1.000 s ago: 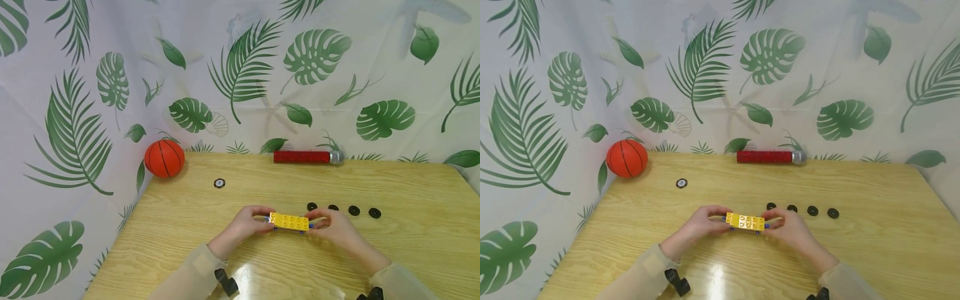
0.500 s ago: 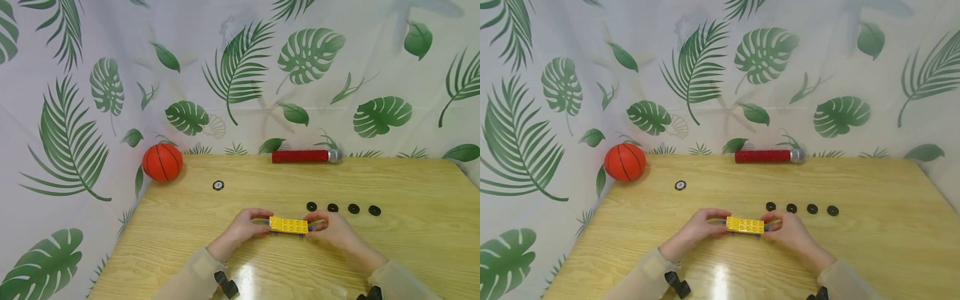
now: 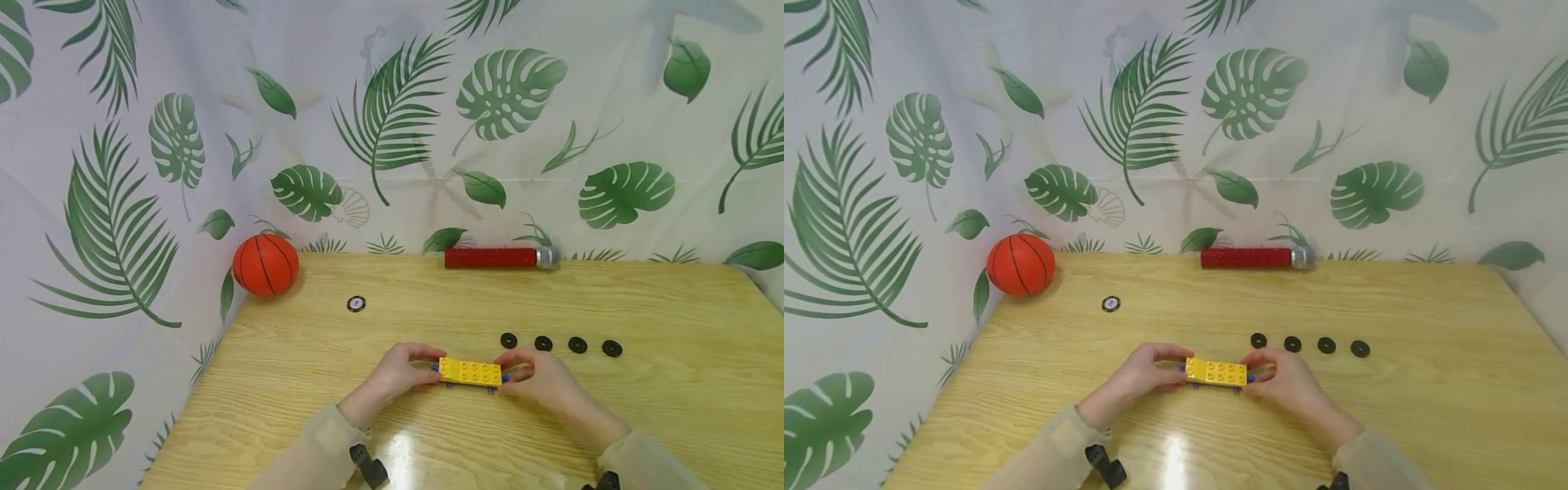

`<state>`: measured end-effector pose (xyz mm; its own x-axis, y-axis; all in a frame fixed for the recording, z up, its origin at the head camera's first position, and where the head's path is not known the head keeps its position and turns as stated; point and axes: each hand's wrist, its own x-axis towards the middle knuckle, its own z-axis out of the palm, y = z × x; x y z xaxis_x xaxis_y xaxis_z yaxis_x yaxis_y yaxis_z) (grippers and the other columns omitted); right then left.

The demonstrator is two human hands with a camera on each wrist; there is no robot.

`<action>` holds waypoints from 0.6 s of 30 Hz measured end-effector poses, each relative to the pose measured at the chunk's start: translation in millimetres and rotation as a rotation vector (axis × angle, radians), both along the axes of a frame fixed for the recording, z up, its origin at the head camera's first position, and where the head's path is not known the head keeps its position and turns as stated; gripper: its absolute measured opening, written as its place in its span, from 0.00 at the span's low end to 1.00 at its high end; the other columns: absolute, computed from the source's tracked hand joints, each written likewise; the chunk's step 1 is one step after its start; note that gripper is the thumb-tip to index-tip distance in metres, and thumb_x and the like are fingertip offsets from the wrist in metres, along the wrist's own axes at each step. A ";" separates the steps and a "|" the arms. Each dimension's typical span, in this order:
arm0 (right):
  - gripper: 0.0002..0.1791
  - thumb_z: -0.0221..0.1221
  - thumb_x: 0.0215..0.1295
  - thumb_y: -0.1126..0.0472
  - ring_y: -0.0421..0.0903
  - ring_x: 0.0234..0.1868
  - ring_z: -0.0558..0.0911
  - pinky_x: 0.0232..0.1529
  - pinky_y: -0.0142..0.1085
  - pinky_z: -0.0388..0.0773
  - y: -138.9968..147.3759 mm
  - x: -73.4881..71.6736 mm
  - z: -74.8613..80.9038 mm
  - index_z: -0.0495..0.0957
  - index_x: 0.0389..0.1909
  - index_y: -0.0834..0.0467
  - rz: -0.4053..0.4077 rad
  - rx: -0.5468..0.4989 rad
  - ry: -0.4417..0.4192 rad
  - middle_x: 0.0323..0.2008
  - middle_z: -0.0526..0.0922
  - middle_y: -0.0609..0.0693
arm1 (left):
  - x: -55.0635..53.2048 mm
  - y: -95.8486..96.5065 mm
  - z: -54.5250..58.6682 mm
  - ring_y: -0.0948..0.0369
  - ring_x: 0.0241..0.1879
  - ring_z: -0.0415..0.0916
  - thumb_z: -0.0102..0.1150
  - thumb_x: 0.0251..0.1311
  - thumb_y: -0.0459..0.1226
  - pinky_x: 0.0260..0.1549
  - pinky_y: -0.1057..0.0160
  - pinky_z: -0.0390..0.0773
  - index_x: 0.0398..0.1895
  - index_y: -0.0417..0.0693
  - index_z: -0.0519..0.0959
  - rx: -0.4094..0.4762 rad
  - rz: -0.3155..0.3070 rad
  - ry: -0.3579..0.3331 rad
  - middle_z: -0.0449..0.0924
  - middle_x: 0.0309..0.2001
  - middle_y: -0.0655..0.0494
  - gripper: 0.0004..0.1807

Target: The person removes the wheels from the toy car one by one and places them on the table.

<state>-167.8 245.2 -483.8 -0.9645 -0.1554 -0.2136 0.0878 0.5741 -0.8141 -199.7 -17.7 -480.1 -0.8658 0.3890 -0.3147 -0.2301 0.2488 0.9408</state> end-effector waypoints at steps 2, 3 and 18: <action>0.25 0.74 0.51 0.66 0.45 0.40 0.85 0.42 0.40 0.83 -0.3 0.0 -0.8 0.80 0.52 0.62 -0.009 -0.005 -0.008 0.53 0.82 0.61 | -0.5 0.1 -1.3 0.59 0.41 0.82 0.64 0.59 0.25 0.37 0.63 0.86 0.53 0.41 0.82 -0.004 0.000 0.004 0.80 0.54 0.47 0.18; 0.25 0.74 0.51 0.66 0.45 0.40 0.85 0.41 0.39 0.83 -0.4 -0.1 -1.2 0.80 0.52 0.62 -0.016 -0.008 -0.014 0.53 0.82 0.60 | -0.6 0.1 -1.9 0.59 0.41 0.82 0.64 0.59 0.25 0.37 0.63 0.86 0.53 0.41 0.82 -0.005 -0.001 0.006 0.80 0.54 0.47 0.18; 0.25 0.74 0.51 0.65 0.45 0.38 0.85 0.44 0.45 0.83 -0.1 -1.3 -4.6 0.80 0.52 0.62 0.006 0.021 0.000 0.49 0.83 0.59 | -0.5 -0.3 -3.8 0.59 0.41 0.82 0.65 0.58 0.26 0.36 0.64 0.86 0.54 0.41 0.82 -0.027 -0.005 0.016 0.81 0.55 0.46 0.18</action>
<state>-169.1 245.1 -488.4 -0.9636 -0.1563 -0.2170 0.0846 0.5916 -0.8018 -200.2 -18.0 -484.0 -0.8688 0.3850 -0.3114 -0.2141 0.2751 0.9373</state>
